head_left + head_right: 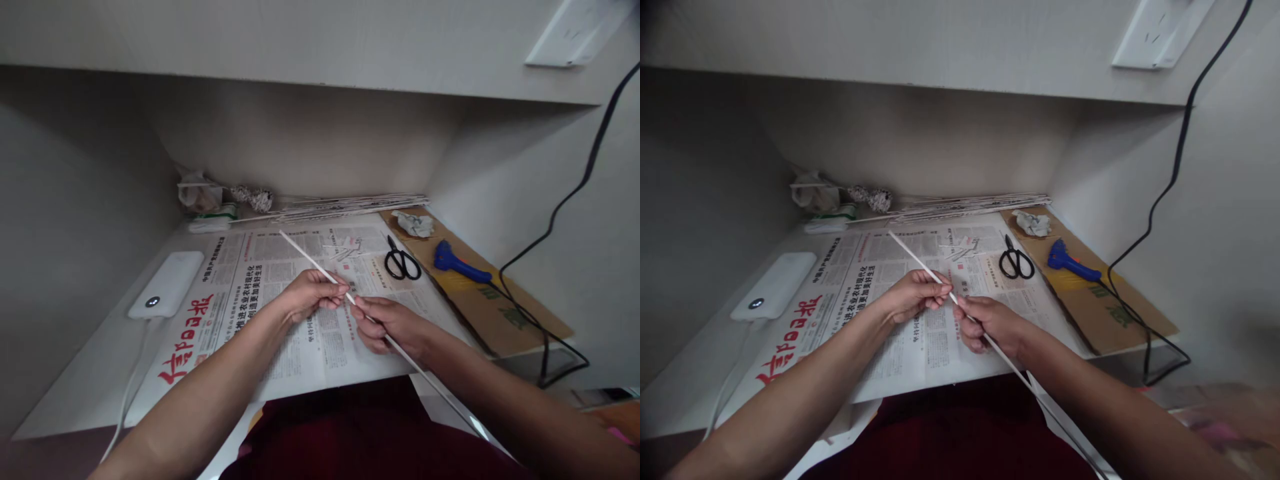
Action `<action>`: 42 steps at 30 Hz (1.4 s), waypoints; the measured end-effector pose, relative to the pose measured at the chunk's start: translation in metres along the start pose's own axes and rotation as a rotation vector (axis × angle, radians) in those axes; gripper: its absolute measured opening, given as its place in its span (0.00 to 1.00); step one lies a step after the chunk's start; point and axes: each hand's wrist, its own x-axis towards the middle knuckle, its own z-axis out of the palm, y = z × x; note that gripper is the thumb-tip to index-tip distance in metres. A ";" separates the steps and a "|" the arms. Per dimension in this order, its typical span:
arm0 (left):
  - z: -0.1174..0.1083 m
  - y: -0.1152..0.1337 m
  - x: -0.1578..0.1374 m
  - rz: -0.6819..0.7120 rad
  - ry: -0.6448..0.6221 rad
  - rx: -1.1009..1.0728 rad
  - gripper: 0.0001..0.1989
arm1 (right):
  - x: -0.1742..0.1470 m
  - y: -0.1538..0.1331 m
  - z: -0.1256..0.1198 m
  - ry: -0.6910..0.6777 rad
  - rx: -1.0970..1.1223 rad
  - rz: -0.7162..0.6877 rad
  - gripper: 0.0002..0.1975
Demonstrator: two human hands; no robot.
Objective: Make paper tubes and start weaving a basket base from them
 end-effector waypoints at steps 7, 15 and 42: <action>-0.001 -0.002 0.002 -0.024 0.001 0.006 0.13 | -0.001 -0.003 0.002 0.407 -0.810 -0.352 0.14; 0.001 0.000 0.000 -0.001 -0.015 -0.004 0.12 | -0.003 0.000 -0.005 0.060 -0.173 -0.052 0.19; -0.002 0.000 0.001 0.006 -0.014 0.033 0.12 | 0.003 -0.004 -0.001 0.198 -0.323 -0.199 0.16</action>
